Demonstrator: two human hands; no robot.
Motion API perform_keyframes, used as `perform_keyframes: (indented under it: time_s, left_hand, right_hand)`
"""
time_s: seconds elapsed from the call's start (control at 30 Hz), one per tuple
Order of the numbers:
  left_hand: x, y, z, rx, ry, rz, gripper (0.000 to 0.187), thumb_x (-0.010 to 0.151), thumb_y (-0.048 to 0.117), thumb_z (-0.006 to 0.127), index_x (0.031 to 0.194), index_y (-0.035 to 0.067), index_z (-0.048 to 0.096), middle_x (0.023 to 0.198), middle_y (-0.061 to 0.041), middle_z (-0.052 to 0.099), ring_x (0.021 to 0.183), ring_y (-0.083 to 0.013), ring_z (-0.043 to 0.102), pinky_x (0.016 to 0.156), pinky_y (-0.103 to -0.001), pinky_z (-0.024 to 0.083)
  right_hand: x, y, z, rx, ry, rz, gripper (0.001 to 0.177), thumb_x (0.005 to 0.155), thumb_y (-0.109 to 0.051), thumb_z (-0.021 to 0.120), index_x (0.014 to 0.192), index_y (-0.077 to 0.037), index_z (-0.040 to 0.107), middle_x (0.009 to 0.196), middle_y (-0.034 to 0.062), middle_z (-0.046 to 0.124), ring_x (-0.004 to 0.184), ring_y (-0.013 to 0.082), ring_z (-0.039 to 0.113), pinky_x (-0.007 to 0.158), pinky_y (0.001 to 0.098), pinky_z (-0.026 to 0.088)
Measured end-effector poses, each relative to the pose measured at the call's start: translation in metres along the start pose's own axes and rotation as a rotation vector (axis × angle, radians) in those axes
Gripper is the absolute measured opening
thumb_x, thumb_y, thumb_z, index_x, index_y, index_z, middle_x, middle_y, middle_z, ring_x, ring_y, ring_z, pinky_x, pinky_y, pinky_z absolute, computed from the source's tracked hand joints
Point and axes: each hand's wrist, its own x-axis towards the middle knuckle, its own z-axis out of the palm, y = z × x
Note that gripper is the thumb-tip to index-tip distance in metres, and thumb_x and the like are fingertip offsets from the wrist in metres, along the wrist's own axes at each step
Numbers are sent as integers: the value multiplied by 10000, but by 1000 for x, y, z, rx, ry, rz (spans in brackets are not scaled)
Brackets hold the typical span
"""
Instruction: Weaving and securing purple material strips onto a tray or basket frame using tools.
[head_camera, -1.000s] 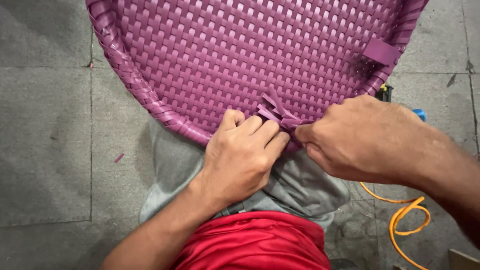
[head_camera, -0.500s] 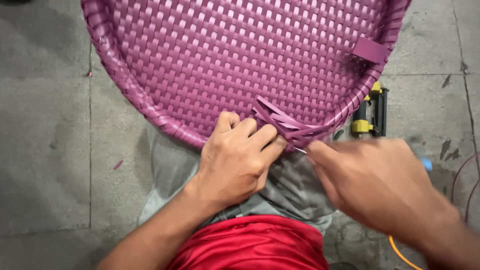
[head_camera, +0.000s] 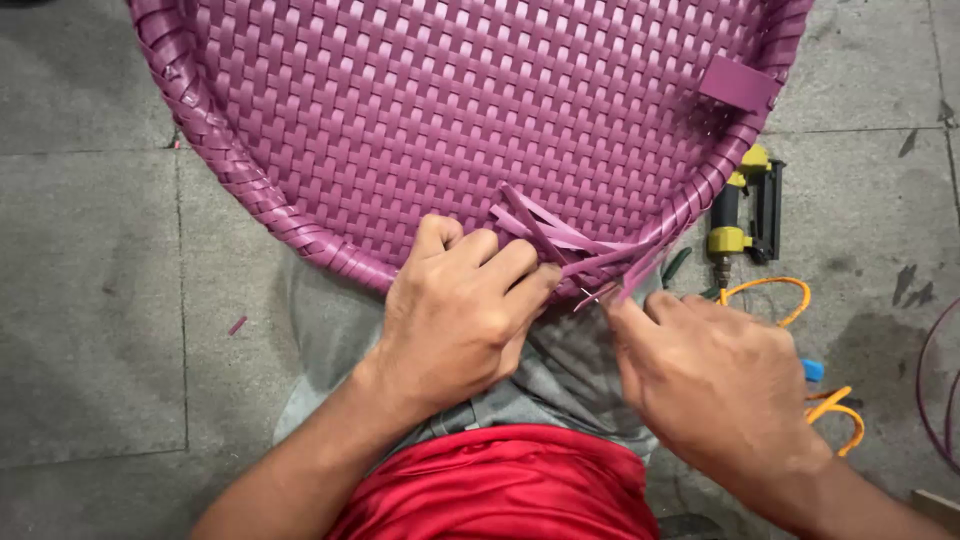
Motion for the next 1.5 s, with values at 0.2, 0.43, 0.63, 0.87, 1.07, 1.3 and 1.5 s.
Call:
perform_keyframes:
  time_s: [0.2,0.43,0.63,0.87,1.07,1.3,1.5]
  left_hand:
    - [0,1,2,24,-1,7,231,870,173,715,1088,101,738,891,-22,563,828,-222,553,823,-437,368]
    - [-2,-1,4,11,11,10,236,840,170,715,1066,106,730,888,-27,561,832,-229,556,824,-447,361]
    - [-1,0,0,-30,9,13,234,834,173,719,1057,99,720,890,-27,557,867,-227,567,834,-449,364]
    - [-22,-27,-27,-233,112,-47,207,791,167,718,991,116,720,906,-5,572,906,-211,582,961,-475,391]
    - [-31,-41,-37,-313,108,-16,235,749,161,712,980,126,740,898,-10,563,918,-220,581,1091,-538,378]
    - [-38,-46,-44,-325,135,-39,238,756,153,712,991,133,744,925,-5,573,940,-225,585,1095,-550,376]
    - [-43,-56,-54,-349,127,-44,282,716,157,716,995,130,751,916,-14,573,939,-231,587,1103,-545,376]
  right_hand:
    - [1,3,4,-5,-3,-44,321,794,-261,704,1099,-161,710,651,51,612,577,269,664,480,433,510]
    - [6,1,5,22,52,-108,305,812,-225,696,1097,-117,693,698,59,638,579,257,673,476,421,507]
    - [2,14,19,-17,-146,-27,197,994,-374,653,973,-185,703,764,-3,703,700,220,711,587,397,532]
    - [30,25,-99,511,-241,18,342,868,-340,736,1124,-113,753,954,26,734,719,137,684,623,278,536]
    - [107,-18,-90,328,-271,-288,961,625,-504,902,1362,17,572,1100,198,725,819,295,693,694,372,541]
    - [141,-44,-84,417,-828,193,482,726,-232,843,1165,-86,709,829,112,762,716,198,724,693,346,581]
    - [140,-31,-81,626,-773,27,281,758,-168,839,994,-43,754,829,100,726,728,193,674,685,348,547]
